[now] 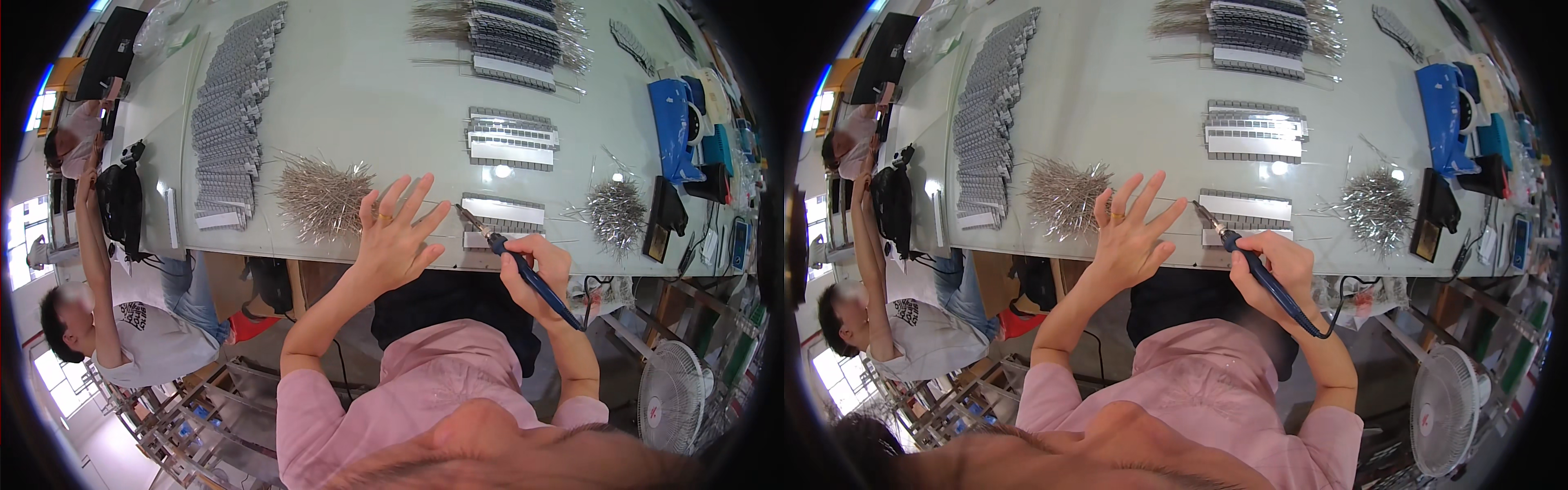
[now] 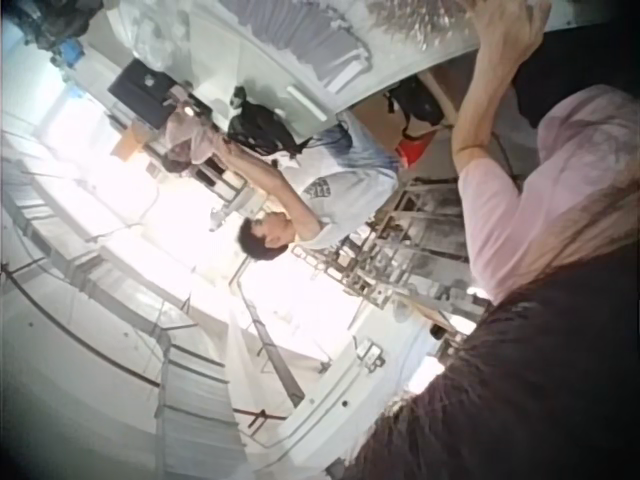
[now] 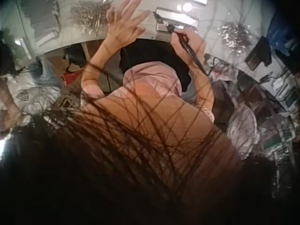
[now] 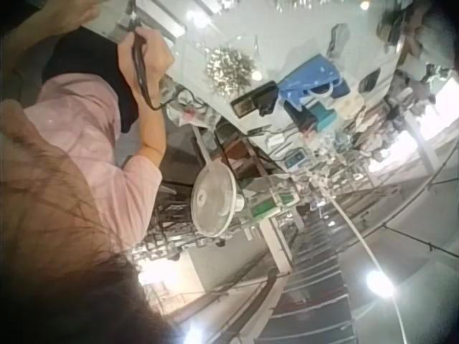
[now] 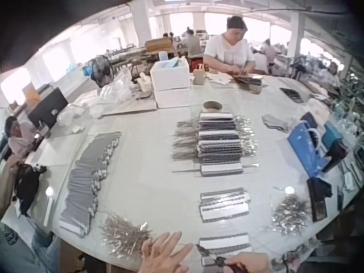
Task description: The person aligns components on the table and solders wire leads onto them using a soldering iron.
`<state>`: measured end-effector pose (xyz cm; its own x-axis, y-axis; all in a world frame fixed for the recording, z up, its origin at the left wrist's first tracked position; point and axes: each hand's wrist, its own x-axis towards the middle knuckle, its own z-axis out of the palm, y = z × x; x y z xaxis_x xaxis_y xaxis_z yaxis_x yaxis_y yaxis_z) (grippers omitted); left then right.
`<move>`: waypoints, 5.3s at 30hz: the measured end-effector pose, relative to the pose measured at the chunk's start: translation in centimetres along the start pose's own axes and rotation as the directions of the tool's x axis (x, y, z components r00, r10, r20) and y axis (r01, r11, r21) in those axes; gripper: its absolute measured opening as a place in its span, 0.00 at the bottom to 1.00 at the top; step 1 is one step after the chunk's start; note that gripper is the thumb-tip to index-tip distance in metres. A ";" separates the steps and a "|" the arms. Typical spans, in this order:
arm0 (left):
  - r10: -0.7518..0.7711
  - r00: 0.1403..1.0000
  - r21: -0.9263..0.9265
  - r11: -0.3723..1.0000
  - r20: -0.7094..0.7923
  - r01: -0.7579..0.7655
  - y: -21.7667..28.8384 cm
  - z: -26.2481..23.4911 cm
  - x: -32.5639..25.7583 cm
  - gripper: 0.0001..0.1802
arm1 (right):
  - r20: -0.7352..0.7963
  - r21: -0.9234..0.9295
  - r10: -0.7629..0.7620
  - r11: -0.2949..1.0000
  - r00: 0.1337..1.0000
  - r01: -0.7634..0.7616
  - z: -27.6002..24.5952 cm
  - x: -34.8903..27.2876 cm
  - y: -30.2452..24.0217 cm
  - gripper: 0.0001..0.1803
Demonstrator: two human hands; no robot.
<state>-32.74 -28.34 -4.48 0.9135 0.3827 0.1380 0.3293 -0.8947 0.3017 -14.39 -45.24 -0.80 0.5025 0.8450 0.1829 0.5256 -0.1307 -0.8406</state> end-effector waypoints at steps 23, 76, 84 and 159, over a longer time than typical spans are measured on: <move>0.166 0.966 -0.064 0.981 -0.198 -0.182 8.3 3.2 0.2 0.31 | -0.181 0.498 0.183 0.865 0.966 -0.070 -3.1 -1.5 3.6 0.08; -0.001 0.994 0.129 0.992 0.109 -0.013 7.8 2.5 6.8 0.35 | -0.437 0.465 0.335 0.878 0.835 -0.110 -7.1 -6.6 8.9 0.07; -0.007 0.988 0.078 0.997 0.151 -0.005 9.0 2.2 2.8 0.36 | -0.254 -0.320 -0.190 0.942 0.948 0.103 -6.1 -3.7 9.3 0.20; -0.191 0.976 -0.067 0.981 -0.110 0.184 3.6 1.7 -0.3 0.34 | -0.224 0.321 0.381 0.898 0.897 -0.301 -8.9 -6.7 4.8 0.06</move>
<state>-31.44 -32.07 -5.08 0.8022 0.5691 0.1805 0.4750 -0.7916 0.3845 -9.17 -56.15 -1.57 0.8047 0.5923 -0.0419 0.1007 -0.2056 -0.9734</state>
